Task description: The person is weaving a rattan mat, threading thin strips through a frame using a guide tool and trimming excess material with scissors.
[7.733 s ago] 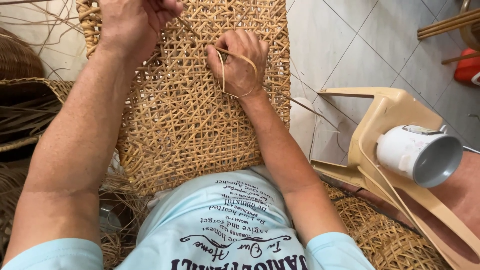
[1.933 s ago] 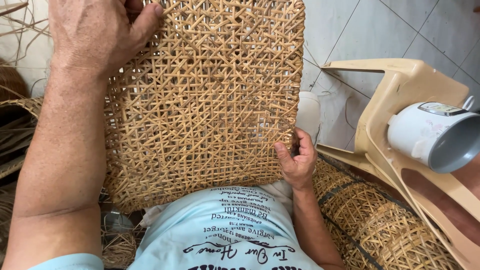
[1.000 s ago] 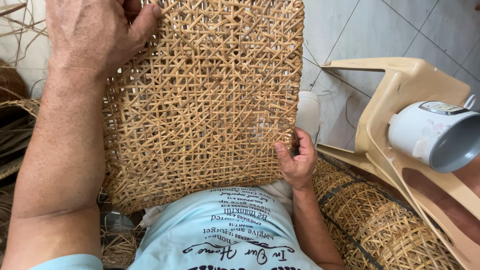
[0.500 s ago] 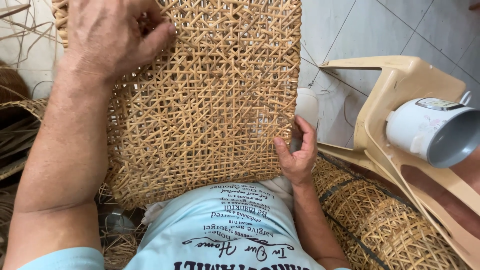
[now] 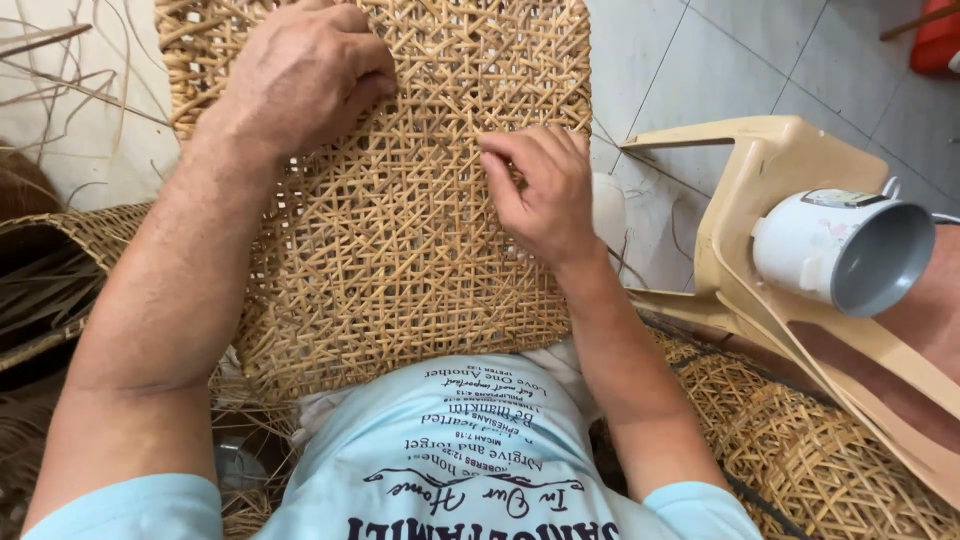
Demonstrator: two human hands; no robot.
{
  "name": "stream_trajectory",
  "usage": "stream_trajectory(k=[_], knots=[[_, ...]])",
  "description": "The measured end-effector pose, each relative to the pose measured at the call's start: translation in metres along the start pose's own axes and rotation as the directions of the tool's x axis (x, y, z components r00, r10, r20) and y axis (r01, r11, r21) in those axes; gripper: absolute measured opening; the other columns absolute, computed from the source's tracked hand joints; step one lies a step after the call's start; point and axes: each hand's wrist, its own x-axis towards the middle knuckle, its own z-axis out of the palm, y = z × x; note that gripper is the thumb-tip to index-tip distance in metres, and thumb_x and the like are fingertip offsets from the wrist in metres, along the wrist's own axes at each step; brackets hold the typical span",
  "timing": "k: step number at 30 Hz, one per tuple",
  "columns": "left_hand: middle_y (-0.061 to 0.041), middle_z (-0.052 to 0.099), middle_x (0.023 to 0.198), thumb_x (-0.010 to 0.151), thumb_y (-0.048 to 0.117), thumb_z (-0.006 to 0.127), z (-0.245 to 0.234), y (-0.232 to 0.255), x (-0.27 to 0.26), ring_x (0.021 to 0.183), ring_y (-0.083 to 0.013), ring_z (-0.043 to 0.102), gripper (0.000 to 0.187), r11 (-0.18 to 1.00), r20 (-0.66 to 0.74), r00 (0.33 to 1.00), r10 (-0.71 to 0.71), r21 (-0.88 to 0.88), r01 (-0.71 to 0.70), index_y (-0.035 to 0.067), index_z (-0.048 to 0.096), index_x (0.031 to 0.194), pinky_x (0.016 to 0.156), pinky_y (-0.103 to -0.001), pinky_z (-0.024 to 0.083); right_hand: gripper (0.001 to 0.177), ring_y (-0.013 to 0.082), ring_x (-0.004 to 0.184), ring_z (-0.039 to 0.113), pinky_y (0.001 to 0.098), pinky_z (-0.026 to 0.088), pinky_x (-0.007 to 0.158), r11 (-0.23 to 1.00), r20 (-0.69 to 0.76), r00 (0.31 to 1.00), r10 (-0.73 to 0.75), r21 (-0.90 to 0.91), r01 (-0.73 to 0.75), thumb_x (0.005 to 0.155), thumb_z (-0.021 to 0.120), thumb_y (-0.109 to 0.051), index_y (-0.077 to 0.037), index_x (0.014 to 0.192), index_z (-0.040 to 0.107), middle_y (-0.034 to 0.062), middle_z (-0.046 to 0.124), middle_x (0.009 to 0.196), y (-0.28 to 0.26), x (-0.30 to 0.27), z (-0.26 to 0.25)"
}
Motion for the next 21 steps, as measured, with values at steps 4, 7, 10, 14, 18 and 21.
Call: stream_trajectory(k=[4,7,10,14,18,21], knots=[[0.000,0.075,0.091,0.105,0.026,0.083,0.005,-0.003,-0.001,0.083,-0.0138,0.066,0.008,0.993,-0.059,0.998,-0.014,-0.121,0.007,0.019,0.081,0.102,0.087,-0.034,0.058,0.007,0.0111,0.065,0.058,0.0277,0.048,0.063,0.997,0.075,0.994,-0.078,-0.002,0.078,0.097,0.069,-0.010,-0.013,0.099,0.074,-0.0013,0.071,0.078,0.016,0.037,0.039],[-0.002,0.071,0.090,0.102,0.027,0.084,-0.004,0.003,-0.002,0.083,-0.0191,0.066,0.011,0.988,-0.063,0.996,-0.066,-0.147,0.056,0.017,0.080,0.100,0.085,-0.039,0.056,0.006,0.0103,0.064,0.054,0.0321,0.045,0.064,0.990,0.092,0.993,-0.079,-0.110,0.089,0.098,0.073,-0.020,-0.018,0.093,0.077,-0.0029,0.070,0.077,0.016,0.044,0.053],[-0.001,0.075,0.093,0.104,0.029,0.081,0.000,0.003,-0.001,0.082,-0.0167,0.068,0.012,0.989,-0.050,0.996,-0.068,-0.136,0.061,0.018,0.080,0.100,0.082,-0.037,0.058,0.010,0.0109,0.062,0.052,0.0278,0.045,0.054,0.985,0.087,0.992,-0.091,-0.140,0.103,0.096,0.073,-0.015,-0.015,0.085,0.073,-0.0011,0.066,0.074,0.014,0.046,0.058],[-0.002,0.074,0.090,0.105,0.031,0.081,0.001,0.001,0.000,0.077,-0.0161,0.067,0.015,0.991,-0.045,0.998,-0.052,-0.127,0.046,0.017,0.080,0.100,0.076,-0.034,0.058,0.014,0.0129,0.061,0.054,0.0299,0.047,0.054,0.991,0.198,0.977,0.074,-0.121,-0.050,0.090,0.072,-0.010,-0.014,0.079,0.064,-0.0006,0.064,0.071,0.007,0.057,0.053],[-0.003,0.072,0.090,0.101,0.027,0.082,0.001,0.002,0.001,0.080,-0.0177,0.068,0.014,0.993,-0.046,0.997,-0.056,-0.110,0.051,0.015,0.078,0.098,0.079,-0.035,0.059,0.011,0.0078,0.051,0.051,0.0281,0.049,0.053,0.945,0.383,0.864,0.325,-0.120,-0.303,0.084,0.073,-0.009,-0.018,0.084,0.067,-0.0082,0.060,0.064,0.009,0.069,0.046],[-0.002,0.072,0.091,0.104,0.034,0.081,-0.001,0.004,0.000,0.081,-0.0161,0.067,0.018,0.999,-0.065,0.997,-0.043,-0.034,0.041,0.017,0.078,0.100,0.078,-0.034,0.057,0.011,0.0097,0.055,0.053,0.0310,0.052,0.061,0.928,0.459,0.806,0.373,-0.165,-0.335,0.086,0.069,-0.009,-0.019,0.087,0.065,-0.0067,0.060,0.068,0.009,0.074,0.047]])
